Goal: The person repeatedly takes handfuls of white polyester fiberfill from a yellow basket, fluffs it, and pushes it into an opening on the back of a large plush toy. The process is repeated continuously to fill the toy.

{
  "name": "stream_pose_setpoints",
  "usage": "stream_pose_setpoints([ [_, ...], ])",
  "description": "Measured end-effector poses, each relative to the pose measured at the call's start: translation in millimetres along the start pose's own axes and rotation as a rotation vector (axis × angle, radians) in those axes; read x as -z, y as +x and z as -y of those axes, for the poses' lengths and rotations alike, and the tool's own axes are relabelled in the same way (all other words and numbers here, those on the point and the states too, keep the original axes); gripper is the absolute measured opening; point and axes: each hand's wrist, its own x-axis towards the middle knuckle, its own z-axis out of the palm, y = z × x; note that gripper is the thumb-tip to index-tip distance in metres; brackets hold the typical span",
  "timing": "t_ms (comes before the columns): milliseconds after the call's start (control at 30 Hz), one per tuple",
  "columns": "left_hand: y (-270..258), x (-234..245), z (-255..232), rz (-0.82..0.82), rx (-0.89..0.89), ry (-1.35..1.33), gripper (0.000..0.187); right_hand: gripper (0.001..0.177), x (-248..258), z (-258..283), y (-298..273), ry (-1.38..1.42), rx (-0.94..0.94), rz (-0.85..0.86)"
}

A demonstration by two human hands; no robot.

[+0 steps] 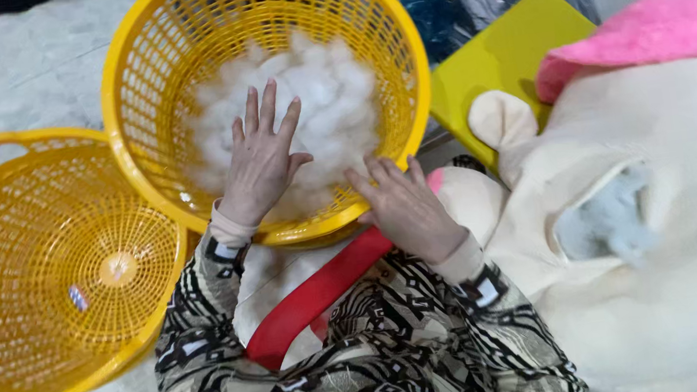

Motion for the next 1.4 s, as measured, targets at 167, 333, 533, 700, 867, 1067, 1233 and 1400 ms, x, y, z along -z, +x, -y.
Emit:
stream_pose_setpoints([
  [167, 21.5, 35.9, -89.6, -0.116, -0.417, -0.432, 0.094, 0.050, 72.3, -10.3, -99.6, 0.221, -0.027, -0.321],
  [333, 20.5, 6.8, -164.9, 0.217, -0.572, -0.777, 0.108, 0.060, 110.6, -56.4, -200.4, -0.070, -0.514, -0.658],
  [533, 17.7, -83.2, -236.0, 0.327, -0.521, -0.945, 0.135, 0.072, 72.5, -88.8, -247.3, 0.046, -0.636, -0.582],
  [700, 13.9, -143.8, -266.7, 0.277, -0.416, -0.909, 0.144, 0.059, 17.3, -130.8, -227.6, -0.053, -0.770, -0.571],
  [867, 6.8, -171.1, -271.2, 0.298, -0.380, -0.845, 0.150, 0.089, 7.9, -168.0, -193.9, -0.095, -0.752, -0.697],
  [1067, -4.7, -180.8, -265.4, 0.257, -0.441, -0.845, 0.150, 0.022, -4.8, -190.2, -184.9, -0.177, -0.890, -0.621],
  [1233, 4.1, -176.5, -266.5, 0.256, -0.455, -0.821, 0.149, 0.013, 4.0, -176.6, -227.8, -0.084, -0.830, -0.873],
  [1400, 2.5, -176.8, -266.1, 0.280, -0.446, -0.835, 0.148, 0.012, 6.5, -132.1, -276.0, 0.166, -0.816, -1.101],
])
